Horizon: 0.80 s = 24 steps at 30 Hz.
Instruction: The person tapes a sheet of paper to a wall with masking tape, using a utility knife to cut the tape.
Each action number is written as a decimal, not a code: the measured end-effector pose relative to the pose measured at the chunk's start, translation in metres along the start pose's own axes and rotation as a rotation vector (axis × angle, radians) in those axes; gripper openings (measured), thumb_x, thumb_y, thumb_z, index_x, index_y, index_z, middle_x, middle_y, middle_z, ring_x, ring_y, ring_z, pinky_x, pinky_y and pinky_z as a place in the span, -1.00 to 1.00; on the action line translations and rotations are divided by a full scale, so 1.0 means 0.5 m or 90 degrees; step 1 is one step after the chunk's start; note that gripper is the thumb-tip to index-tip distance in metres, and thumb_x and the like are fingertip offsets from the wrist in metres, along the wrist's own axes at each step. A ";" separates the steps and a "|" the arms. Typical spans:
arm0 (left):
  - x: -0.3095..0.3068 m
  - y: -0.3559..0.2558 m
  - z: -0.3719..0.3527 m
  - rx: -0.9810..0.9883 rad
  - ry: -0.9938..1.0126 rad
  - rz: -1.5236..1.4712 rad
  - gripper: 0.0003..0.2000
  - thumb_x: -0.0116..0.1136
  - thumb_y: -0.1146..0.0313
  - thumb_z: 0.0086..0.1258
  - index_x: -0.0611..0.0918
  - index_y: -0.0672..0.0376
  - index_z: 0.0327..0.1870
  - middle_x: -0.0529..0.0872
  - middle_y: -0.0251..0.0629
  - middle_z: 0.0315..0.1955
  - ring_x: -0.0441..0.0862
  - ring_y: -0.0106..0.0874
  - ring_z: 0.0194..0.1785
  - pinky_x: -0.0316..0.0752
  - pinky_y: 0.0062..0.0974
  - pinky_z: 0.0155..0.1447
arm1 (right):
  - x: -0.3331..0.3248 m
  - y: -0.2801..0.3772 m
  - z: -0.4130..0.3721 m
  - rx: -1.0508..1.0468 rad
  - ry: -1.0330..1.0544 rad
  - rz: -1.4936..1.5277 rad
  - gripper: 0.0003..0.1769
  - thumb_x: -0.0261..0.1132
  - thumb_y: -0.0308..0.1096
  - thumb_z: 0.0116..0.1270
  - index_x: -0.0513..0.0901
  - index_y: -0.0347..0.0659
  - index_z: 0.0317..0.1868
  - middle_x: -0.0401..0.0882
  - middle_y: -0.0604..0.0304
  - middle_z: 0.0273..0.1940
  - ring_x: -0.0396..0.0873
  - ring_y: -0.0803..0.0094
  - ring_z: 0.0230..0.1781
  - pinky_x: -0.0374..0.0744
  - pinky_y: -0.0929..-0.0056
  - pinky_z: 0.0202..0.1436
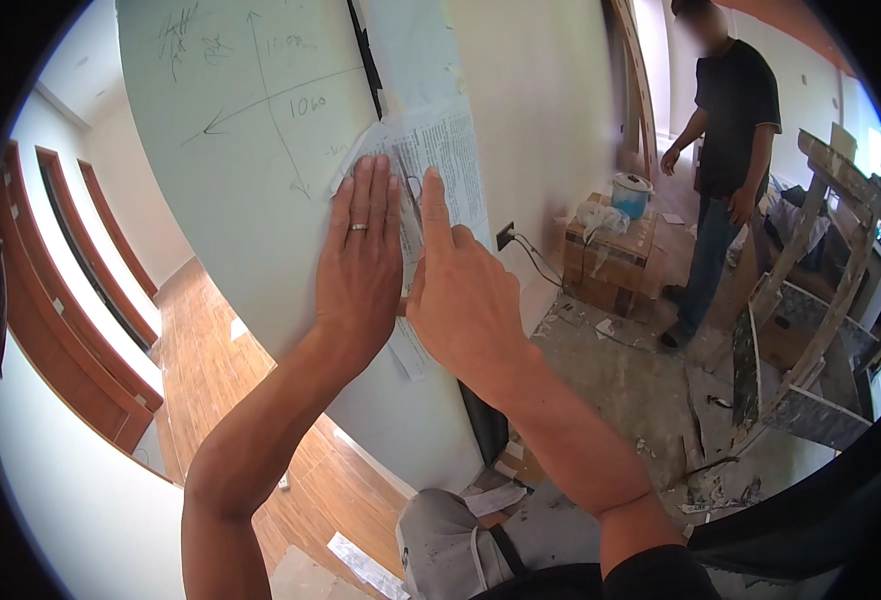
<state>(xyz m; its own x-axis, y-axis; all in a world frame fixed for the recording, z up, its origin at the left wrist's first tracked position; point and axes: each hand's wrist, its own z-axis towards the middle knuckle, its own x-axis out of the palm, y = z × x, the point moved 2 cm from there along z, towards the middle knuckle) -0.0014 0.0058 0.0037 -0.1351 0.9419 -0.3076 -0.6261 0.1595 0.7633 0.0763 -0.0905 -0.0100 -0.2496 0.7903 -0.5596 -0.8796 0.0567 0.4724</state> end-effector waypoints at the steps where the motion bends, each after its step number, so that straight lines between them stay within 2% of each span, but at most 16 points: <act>1: 0.000 0.000 0.000 0.001 0.001 -0.003 0.17 0.27 -0.37 0.25 0.07 0.32 0.68 0.01 0.04 0.69 -0.22 -0.04 0.77 -0.45 -0.05 0.77 | 0.000 -0.001 0.000 -0.009 -0.011 0.006 -0.15 0.14 -0.48 0.50 -0.04 -0.20 0.70 0.69 -0.32 -0.04 0.70 -0.29 -0.14 0.62 -0.14 -0.03; 3: 0.001 0.000 0.000 0.002 0.003 -0.008 0.16 0.27 -0.36 0.25 0.08 0.32 0.68 0.01 0.03 0.69 -0.21 -0.04 0.77 -0.45 -0.05 0.77 | 0.002 -0.003 0.002 -0.018 -0.021 0.011 -0.15 0.14 -0.48 0.50 -0.04 -0.20 0.70 0.69 -0.33 -0.02 0.70 -0.30 -0.14 0.62 -0.15 -0.02; 5: 0.003 -0.001 0.000 -0.003 -0.007 0.002 0.15 0.26 -0.35 0.26 0.08 0.31 0.68 0.02 0.03 0.69 -0.21 -0.04 0.77 -0.45 -0.05 0.77 | 0.005 -0.005 0.005 -0.036 -0.042 -0.027 -0.19 0.15 -0.43 0.50 0.04 -0.29 0.68 0.65 -0.14 -0.21 0.71 -0.02 -0.31 0.66 0.05 -0.28; 18: -0.009 0.007 -0.004 0.019 0.021 -0.026 0.11 0.26 -0.31 0.28 0.11 0.30 0.68 -0.01 0.02 0.70 -0.20 -0.02 0.76 -0.43 -0.04 0.77 | 0.001 0.000 0.004 -0.029 -0.034 -0.031 -0.22 0.11 -0.41 0.54 0.03 -0.27 0.68 0.67 -0.21 -0.17 0.74 -0.09 -0.28 0.68 -0.03 -0.23; 20: -0.010 0.008 -0.004 0.023 0.021 -0.027 0.10 0.26 -0.30 0.28 0.11 0.30 0.68 -0.01 0.02 0.70 -0.20 -0.02 0.76 -0.43 -0.04 0.77 | -0.002 0.004 0.003 0.020 0.008 -0.011 -0.17 0.12 -0.45 0.53 -0.05 -0.17 0.71 0.71 -0.31 -0.04 0.72 -0.28 -0.14 0.62 -0.13 0.00; 24: -0.013 0.009 -0.005 0.023 0.020 -0.027 0.10 0.25 -0.29 0.29 0.11 0.31 0.68 0.00 0.01 0.70 -0.20 -0.02 0.76 -0.44 -0.05 0.77 | 0.011 -0.006 -0.002 -0.002 -0.011 -0.025 -0.17 0.12 -0.45 0.53 -0.04 -0.17 0.71 0.71 -0.31 -0.05 0.71 -0.28 -0.16 0.62 -0.13 0.00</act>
<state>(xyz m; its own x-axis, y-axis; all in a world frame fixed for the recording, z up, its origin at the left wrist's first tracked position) -0.0055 -0.0001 0.0078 -0.1342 0.9243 -0.3574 -0.6034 0.2098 0.7693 0.0773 -0.0870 -0.0153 -0.2078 0.7979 -0.5659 -0.8900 0.0858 0.4478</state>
